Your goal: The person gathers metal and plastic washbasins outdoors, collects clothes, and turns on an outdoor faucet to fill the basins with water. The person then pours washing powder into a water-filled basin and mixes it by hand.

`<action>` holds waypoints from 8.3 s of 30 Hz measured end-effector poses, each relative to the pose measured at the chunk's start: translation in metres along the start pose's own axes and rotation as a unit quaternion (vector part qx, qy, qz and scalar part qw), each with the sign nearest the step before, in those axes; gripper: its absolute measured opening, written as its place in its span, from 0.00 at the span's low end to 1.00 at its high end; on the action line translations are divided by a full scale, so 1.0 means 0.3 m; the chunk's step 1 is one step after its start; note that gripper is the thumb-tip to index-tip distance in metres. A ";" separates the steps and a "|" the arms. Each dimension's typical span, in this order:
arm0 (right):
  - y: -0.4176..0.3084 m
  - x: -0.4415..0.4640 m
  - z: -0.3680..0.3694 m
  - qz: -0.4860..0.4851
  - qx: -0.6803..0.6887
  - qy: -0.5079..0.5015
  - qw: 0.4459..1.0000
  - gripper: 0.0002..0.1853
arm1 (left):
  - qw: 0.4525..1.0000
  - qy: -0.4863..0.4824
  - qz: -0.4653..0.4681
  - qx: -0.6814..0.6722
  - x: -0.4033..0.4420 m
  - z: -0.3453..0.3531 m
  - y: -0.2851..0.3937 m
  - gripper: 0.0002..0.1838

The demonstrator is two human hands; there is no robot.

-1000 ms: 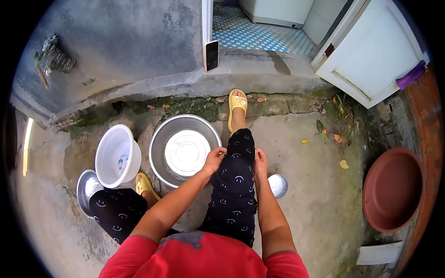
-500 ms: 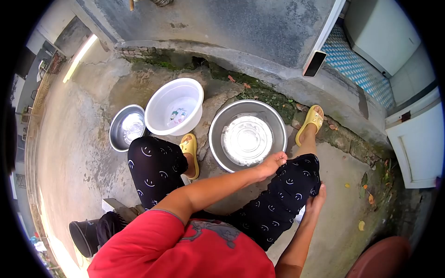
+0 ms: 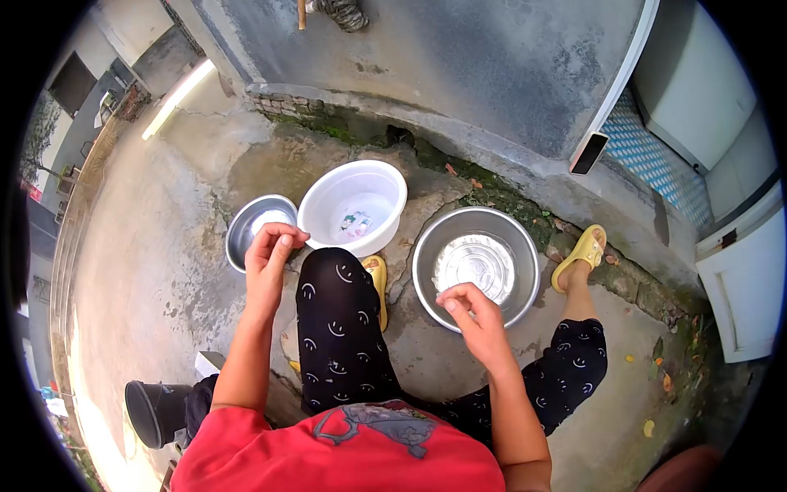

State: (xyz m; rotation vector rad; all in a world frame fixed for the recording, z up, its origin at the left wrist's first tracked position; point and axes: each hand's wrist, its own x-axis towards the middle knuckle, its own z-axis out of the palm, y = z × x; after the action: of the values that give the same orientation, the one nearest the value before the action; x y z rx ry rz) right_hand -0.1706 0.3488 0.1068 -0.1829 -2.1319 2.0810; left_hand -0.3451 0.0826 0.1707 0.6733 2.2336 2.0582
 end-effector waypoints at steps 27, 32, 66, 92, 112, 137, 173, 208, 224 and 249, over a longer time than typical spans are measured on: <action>0.368 0.138 0.257 0.145 0.183 -0.064 0.970 0.18 | 0.837 0.306 -0.409 -0.195 0.222 -0.268 -1.464 0.16; 0.289 0.157 0.274 0.108 0.177 -0.043 0.977 0.17 | 0.837 0.377 -0.392 -0.057 0.231 -0.268 -1.327 0.25; 0.137 0.139 0.340 0.091 0.419 0.038 0.903 0.11 | 0.948 0.014 -0.225 -0.224 -0.096 -0.098 -0.078 0.08; 0.150 0.128 0.361 0.086 0.194 -0.087 0.973 0.08 | 0.965 -0.077 -0.236 -0.085 -0.265 -0.156 -0.203 0.06; -0.137 0.073 0.395 0.047 0.170 -0.319 0.931 0.11 | 0.944 -0.263 -0.201 -0.016 -0.668 -0.296 0.040 0.08; 0.891 -1.052 -0.632 0.334 -0.167 0.521 0.768 0.20 | 0.823 -0.512 -0.246 0.027 -0.176 0.602 -0.159 0.06; 1.079 -0.346 -1.063 0.264 -0.545 0.120 0.787 0.08 | 0.788 -0.460 -0.408 0.038 -0.157 0.682 -0.444 0.05; 0.463 0.077 -0.905 0.331 0.135 0.058 0.932 0.11 | 0.742 -0.625 0.055 0.236 0.036 0.619 -0.164 0.10; 1.230 0.305 -0.259 0.023 -0.446 0.228 0.865 0.14 | 0.637 -0.650 0.201 0.364 0.036 0.589 -0.140 0.19; 1.202 0.272 -0.302 0.116 -0.538 0.043 0.834 0.20 | 0.643 -0.637 0.201 0.375 0.047 0.563 -0.153 0.20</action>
State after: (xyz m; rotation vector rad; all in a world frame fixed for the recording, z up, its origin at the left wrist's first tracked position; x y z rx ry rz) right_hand -0.2406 0.4632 -0.2496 -0.6524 -3.0408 0.6452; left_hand -0.3191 0.2452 0.1095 1.9321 1.7844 0.0598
